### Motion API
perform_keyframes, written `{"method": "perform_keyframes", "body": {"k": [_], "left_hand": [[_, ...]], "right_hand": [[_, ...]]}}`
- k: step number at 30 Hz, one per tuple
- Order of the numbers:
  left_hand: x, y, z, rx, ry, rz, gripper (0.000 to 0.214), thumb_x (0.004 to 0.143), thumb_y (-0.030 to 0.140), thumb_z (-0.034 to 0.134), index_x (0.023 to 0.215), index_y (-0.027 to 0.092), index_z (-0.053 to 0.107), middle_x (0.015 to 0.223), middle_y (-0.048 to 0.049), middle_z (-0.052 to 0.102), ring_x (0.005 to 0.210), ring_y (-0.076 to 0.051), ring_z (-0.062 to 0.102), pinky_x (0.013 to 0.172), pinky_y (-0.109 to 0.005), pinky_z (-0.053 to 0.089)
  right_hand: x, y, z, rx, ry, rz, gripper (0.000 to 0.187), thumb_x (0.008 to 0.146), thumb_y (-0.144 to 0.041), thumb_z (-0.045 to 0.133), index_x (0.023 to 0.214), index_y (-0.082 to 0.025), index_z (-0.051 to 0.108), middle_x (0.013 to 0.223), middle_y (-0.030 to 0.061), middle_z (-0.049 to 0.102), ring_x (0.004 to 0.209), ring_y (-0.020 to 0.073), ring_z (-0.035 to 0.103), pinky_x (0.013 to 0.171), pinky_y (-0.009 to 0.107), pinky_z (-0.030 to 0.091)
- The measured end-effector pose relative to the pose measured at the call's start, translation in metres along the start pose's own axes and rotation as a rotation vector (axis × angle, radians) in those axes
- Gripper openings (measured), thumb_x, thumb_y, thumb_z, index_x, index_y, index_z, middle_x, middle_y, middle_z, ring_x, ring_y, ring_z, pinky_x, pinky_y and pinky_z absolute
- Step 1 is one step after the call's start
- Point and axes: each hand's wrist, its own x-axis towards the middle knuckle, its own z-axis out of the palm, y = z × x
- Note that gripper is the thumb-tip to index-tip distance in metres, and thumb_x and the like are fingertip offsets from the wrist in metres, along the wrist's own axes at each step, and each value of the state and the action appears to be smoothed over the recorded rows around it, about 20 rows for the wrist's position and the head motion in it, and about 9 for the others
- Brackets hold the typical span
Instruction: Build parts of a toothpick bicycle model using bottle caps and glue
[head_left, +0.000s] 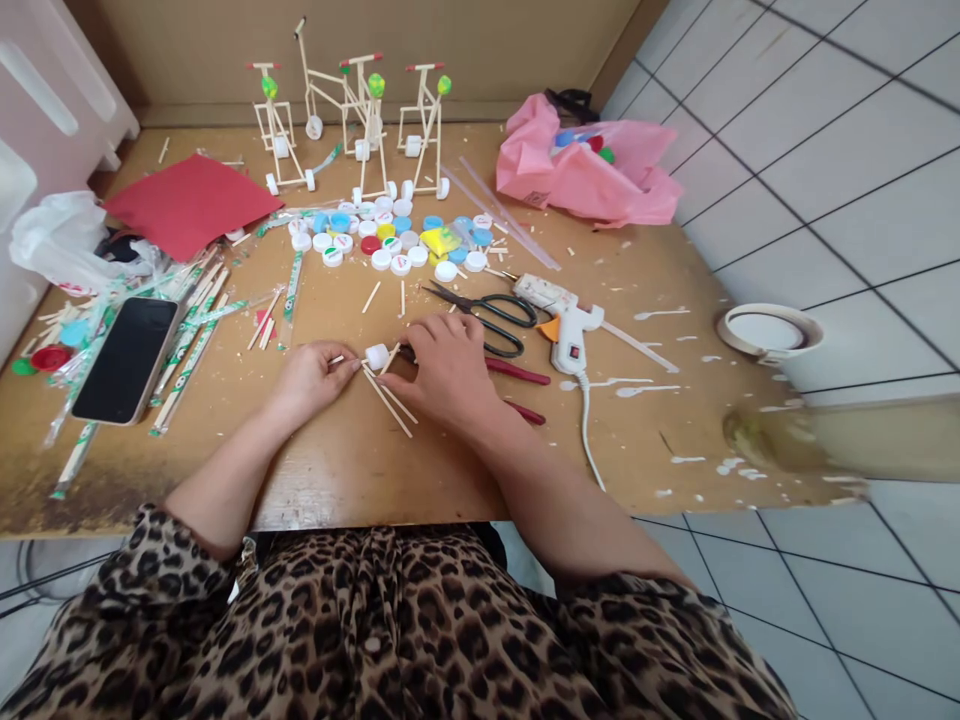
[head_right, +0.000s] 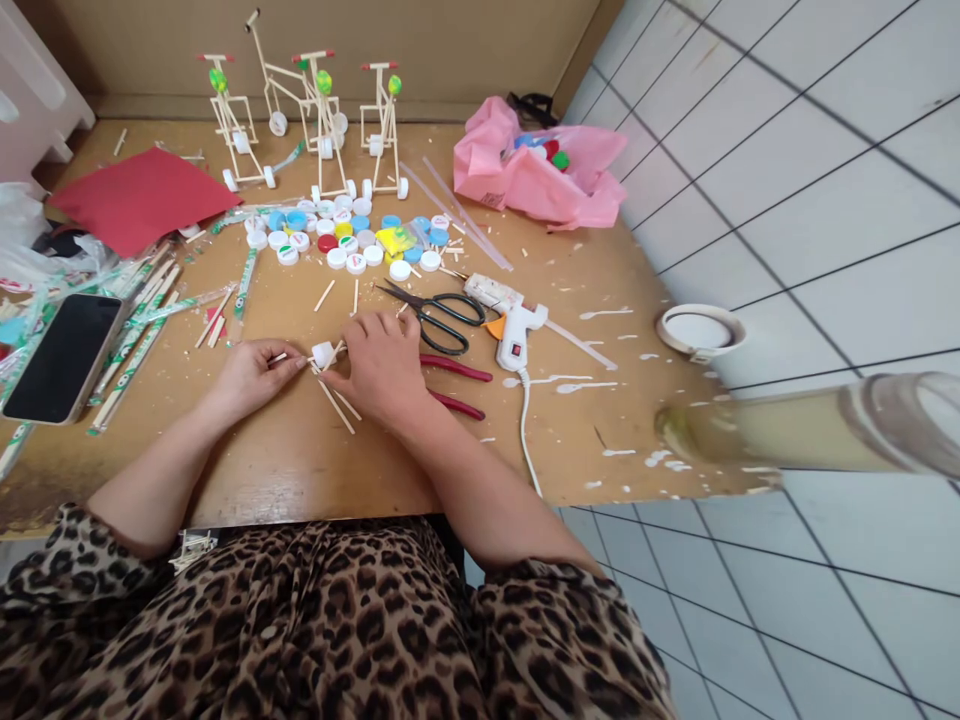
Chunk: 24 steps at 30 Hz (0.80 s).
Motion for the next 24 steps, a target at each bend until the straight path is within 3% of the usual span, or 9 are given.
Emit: {"method": "perform_keyframes", "body": {"k": [11, 13, 16, 20, 24], "left_hand": [[-0.002, -0.001, -0.002, -0.143, -0.201, -0.041, 0.022, 0.069, 0.038, 0.062, 0.064, 0.018, 0.067, 0.057, 0.001, 0.058, 0.055, -0.013, 0.045, 0.055, -0.025, 0.033], [-0.002, -0.003, -0.005, -0.159, -0.188, -0.034, 0.018, 0.067, 0.036, 0.066, 0.064, 0.018, 0.064, 0.057, 0.0022, 0.056, 0.054, -0.012, 0.043, 0.055, -0.024, 0.032], [-0.001, -0.003, -0.01, -0.191, -0.109, -0.013, 0.022, 0.063, 0.029, 0.072, 0.082, 0.018, 0.067, 0.053, 0.007, 0.045, 0.051, -0.01, 0.038, 0.053, -0.023, 0.03], [0.004, -0.002, -0.015, -0.257, -0.209, 0.007, 0.066, 0.061, 0.024, 0.078, 0.125, 0.015, 0.06, 0.052, 0.0126, 0.029, 0.048, -0.009, 0.029, 0.05, -0.021, 0.024], [0.012, -0.005, -0.014, -0.258, -0.267, 0.008, 0.067, 0.06, 0.024, 0.08, 0.125, 0.016, 0.064, 0.052, 0.012, 0.029, 0.048, -0.009, 0.029, 0.051, -0.022, 0.024]], "right_hand": [[0.001, 0.0, 0.004, 0.013, -0.009, 0.018, 0.039, 0.087, -0.052, 0.057, 0.1, -0.016, 0.066, 0.111, 0.0167, 0.067, 0.109, 0.0342, 0.052, 0.099, 0.055, 0.029], [0.001, -0.001, 0.005, 0.025, -0.027, 0.008, 0.038, 0.085, -0.05, 0.06, 0.103, -0.017, 0.066, 0.111, 0.0161, 0.067, 0.11, 0.0343, 0.051, 0.1, 0.055, 0.028], [0.001, -0.001, 0.005, 0.038, -0.052, 0.011, 0.037, 0.084, -0.046, 0.063, 0.106, -0.017, 0.065, 0.115, 0.0161, 0.066, 0.113, 0.0345, 0.05, 0.102, 0.056, 0.026], [0.002, -0.001, 0.006, 0.075, -0.041, -0.002, 0.037, 0.083, -0.046, 0.064, 0.107, -0.018, 0.065, 0.119, 0.0156, 0.065, 0.115, 0.0345, 0.05, 0.104, 0.057, 0.025], [0.004, 0.001, 0.007, 0.105, -0.049, -0.01, 0.039, 0.083, -0.047, 0.066, 0.109, -0.018, 0.065, 0.121, 0.0151, 0.065, 0.118, 0.0346, 0.051, 0.106, 0.058, 0.024]]}}
